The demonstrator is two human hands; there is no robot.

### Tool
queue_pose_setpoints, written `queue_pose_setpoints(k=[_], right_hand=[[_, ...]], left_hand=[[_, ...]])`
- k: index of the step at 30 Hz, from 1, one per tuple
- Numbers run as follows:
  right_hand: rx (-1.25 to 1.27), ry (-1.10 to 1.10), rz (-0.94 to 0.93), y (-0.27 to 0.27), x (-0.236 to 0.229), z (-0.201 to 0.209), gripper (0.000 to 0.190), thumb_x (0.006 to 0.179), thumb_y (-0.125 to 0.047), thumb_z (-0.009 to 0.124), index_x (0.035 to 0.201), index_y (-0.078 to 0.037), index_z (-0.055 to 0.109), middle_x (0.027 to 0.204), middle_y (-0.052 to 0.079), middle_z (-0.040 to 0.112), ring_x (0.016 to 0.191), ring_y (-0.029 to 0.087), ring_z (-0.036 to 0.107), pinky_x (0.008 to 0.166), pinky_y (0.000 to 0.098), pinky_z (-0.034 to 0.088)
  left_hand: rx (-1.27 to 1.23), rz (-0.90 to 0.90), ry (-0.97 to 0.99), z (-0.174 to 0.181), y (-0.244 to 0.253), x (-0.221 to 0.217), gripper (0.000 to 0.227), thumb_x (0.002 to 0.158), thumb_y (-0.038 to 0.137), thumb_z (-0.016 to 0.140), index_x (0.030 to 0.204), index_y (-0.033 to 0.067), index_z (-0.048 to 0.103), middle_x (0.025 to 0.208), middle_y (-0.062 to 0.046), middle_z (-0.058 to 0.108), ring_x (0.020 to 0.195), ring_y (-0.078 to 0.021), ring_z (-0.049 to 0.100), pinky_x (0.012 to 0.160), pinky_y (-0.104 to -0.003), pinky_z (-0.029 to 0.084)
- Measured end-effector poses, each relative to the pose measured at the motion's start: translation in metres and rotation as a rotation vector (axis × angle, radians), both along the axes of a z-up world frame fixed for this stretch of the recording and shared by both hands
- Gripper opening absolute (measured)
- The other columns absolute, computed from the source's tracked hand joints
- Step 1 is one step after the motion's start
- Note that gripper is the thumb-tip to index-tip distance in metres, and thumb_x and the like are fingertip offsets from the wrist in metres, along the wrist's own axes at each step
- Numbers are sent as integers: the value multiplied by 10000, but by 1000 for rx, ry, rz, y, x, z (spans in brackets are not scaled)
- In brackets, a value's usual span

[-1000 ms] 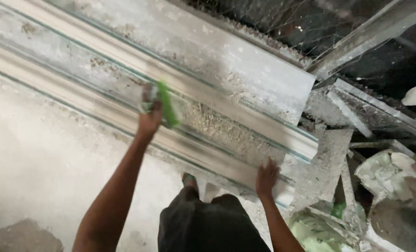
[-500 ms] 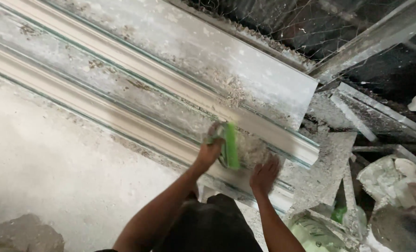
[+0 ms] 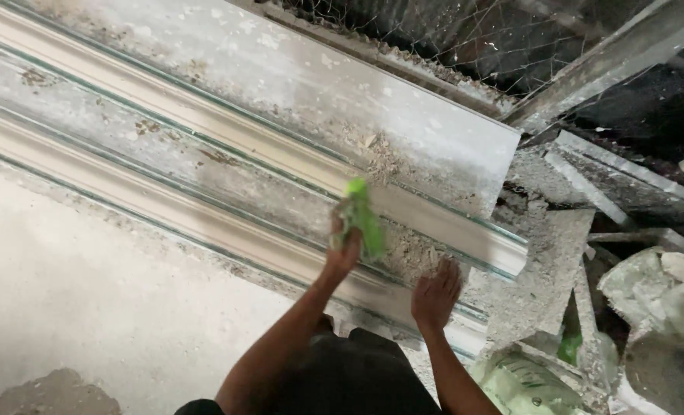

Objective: Cleaning excess plaster and debris from casting molds using a scraper and brush, and removing finished trim pieces.

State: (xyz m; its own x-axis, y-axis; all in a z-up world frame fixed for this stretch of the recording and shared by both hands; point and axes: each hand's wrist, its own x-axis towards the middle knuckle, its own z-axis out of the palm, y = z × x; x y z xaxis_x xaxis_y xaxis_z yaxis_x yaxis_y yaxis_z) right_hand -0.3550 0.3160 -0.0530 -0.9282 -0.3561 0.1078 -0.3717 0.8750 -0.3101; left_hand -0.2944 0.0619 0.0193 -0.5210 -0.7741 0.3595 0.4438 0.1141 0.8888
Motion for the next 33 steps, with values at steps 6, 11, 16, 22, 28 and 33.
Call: queue_pose_setpoints(k=[6,11,16,22,28,33], right_hand=[[-96,-58,40,3,-3,-1,659,1046,-398,338,1623,-86,266,1628,247,272,1537,455,220,1250,577,138],[21,-30,-5,-1,-5,2,711,965,-352,416,1607,-62,324,1601,240,343,1525,437,285,1261,548,176],[2,-120,-14,1,-6,5,720,975,-366,396,1619,-65,286,1638,244,275,1544,444,220,1274,553,125],[-9,-134,-3,-3,-3,0,693,1029,-425,334,1630,-90,246,1650,222,233,1556,415,181,1270,549,106],[-113,44,72,-6,-6,14,633,1000,-293,387,1532,50,359,1594,283,372,1492,455,323,1231,551,214],[-71,57,26,-9,-2,13,651,943,-197,472,1549,21,376,1573,278,415,1477,459,358,1204,575,256]], left_hand=[[212,-203,-284,59,-90,4,651,974,112,563,1591,133,355,1269,-315,659,984,-335,728,776,-461,649],[-226,359,-91,54,-283,37,473,1159,211,510,1590,216,313,1340,-259,633,1006,-253,648,833,-399,588],[468,560,-239,-78,-249,66,524,1032,251,539,1522,281,358,1169,-178,735,800,-263,768,620,-344,630],[368,-130,-330,37,-17,9,616,985,114,582,1545,252,365,1233,-186,696,945,-232,724,750,-415,637],[-57,-322,-187,12,-138,-5,488,948,-7,455,1432,48,486,1111,-152,635,644,-167,567,516,-287,534],[-233,198,-127,20,-277,-14,465,1175,270,434,1592,144,273,1272,-146,568,1024,-236,601,830,-410,617]])
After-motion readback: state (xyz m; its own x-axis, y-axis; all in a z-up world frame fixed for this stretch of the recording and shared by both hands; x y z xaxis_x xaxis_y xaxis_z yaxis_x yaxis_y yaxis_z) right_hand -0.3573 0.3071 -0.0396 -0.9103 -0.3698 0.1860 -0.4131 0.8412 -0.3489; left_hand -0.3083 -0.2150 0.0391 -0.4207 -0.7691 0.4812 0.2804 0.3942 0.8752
